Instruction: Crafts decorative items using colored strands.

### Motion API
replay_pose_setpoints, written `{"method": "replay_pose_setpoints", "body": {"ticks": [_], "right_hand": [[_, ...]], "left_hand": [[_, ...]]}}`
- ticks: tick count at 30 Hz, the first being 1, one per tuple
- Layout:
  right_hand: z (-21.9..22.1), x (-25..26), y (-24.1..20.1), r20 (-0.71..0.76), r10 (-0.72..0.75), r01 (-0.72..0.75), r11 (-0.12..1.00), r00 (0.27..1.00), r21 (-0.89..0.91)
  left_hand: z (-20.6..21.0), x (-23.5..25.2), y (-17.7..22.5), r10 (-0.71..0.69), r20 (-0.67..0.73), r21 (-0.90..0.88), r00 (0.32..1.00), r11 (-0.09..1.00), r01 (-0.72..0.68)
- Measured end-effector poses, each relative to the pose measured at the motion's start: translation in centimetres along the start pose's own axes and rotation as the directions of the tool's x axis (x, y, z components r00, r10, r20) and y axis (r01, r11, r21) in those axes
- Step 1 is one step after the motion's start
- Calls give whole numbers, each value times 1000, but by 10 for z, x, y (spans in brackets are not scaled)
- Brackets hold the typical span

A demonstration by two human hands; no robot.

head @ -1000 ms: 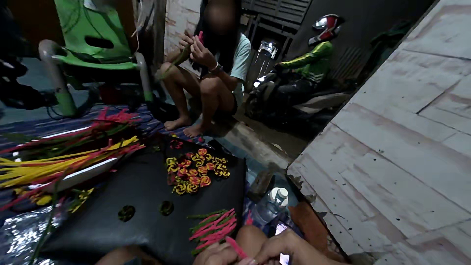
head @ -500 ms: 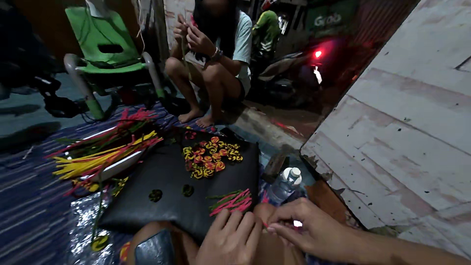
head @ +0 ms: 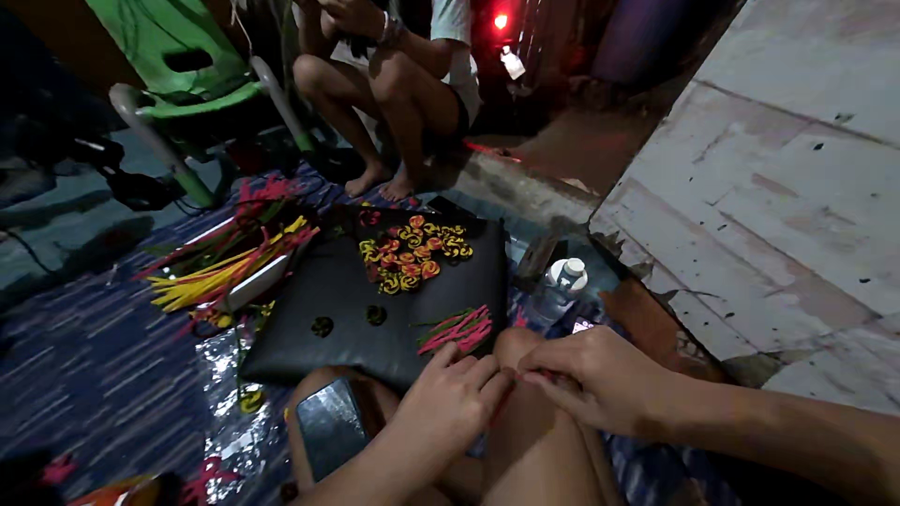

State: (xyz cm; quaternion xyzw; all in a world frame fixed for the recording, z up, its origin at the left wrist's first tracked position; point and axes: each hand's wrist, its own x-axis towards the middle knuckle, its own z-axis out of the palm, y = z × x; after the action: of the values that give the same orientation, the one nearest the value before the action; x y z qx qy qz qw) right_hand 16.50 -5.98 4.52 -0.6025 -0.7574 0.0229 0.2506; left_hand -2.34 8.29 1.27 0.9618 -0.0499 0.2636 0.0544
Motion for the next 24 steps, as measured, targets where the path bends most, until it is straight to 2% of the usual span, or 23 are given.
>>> {"method": "replay_pose_setpoints", "body": {"ticks": [2,3,4,6,8,9,10,12,13,14,15,16,17,18,19,20,21,22,23,24], "right_hand": [[-7,2,-3,148,183,-203,969,972,139],[-11,5,-4,262,265,-326,918,928,227],[-15,8,-4,384,322,-449,838,866,311],[-15,10,-3,514,355,-604,638,781,478],[-10,6,-1,550,344,-646,483,761,592],[-7,3,0,539,333,-632,453,774,629],[-3,-3,1,496,314,-587,471,809,659],[8,-15,2,298,267,-400,645,916,651],[14,-20,3,163,213,-268,772,963,576],[19,-23,4,21,129,-125,887,991,444],[23,-25,5,-97,5,21,966,995,259],[23,-26,6,-156,-152,159,987,976,33],[20,-30,7,-124,-312,290,943,942,-165],[15,-33,8,-44,-450,415,854,892,-314],[13,-35,10,13,-526,482,768,850,-421],[16,-36,15,25,-563,506,722,826,-472],[20,-34,20,23,-559,504,727,829,-466],[23,-30,23,25,-514,476,774,857,-417],[27,-27,23,29,-420,405,851,907,-334],[31,-24,21,28,-310,307,921,950,-238]], "left_hand": [[2,0,1,28,-32,89,999,996,-25],[2,0,2,43,-61,125,997,991,-35],[2,-1,2,63,-89,152,994,987,-49],[2,-2,2,120,-140,164,983,982,-96],[2,-6,5,144,-167,133,975,984,-122],[4,-8,7,121,-174,84,977,991,-108],[6,-12,10,65,-173,-1,983,998,-66],[11,-19,18,-128,-117,-292,985,952,89],[12,-21,22,-246,-37,-487,969,851,197],[12,-23,26,-347,94,-677,933,666,315],[12,-23,30,-417,253,-827,873,375,419],[14,-21,35,-432,441,-875,787,-11,484],[15,-19,40,-349,631,-768,693,-405,496],[18,-17,44,-214,758,-564,616,-691,453],[22,-17,47,-114,809,-390,576,-838,381],[26,-17,49,-93,821,-333,564,-880,339],[28,-18,49,-145,812,-392,566,-853,344],[29,-20,48,-252,771,-542,585,-743,393],[30,-23,47,-396,681,-720,615,-514,467],[30,-26,44,-518,542,-822,662,-163,545]]}}
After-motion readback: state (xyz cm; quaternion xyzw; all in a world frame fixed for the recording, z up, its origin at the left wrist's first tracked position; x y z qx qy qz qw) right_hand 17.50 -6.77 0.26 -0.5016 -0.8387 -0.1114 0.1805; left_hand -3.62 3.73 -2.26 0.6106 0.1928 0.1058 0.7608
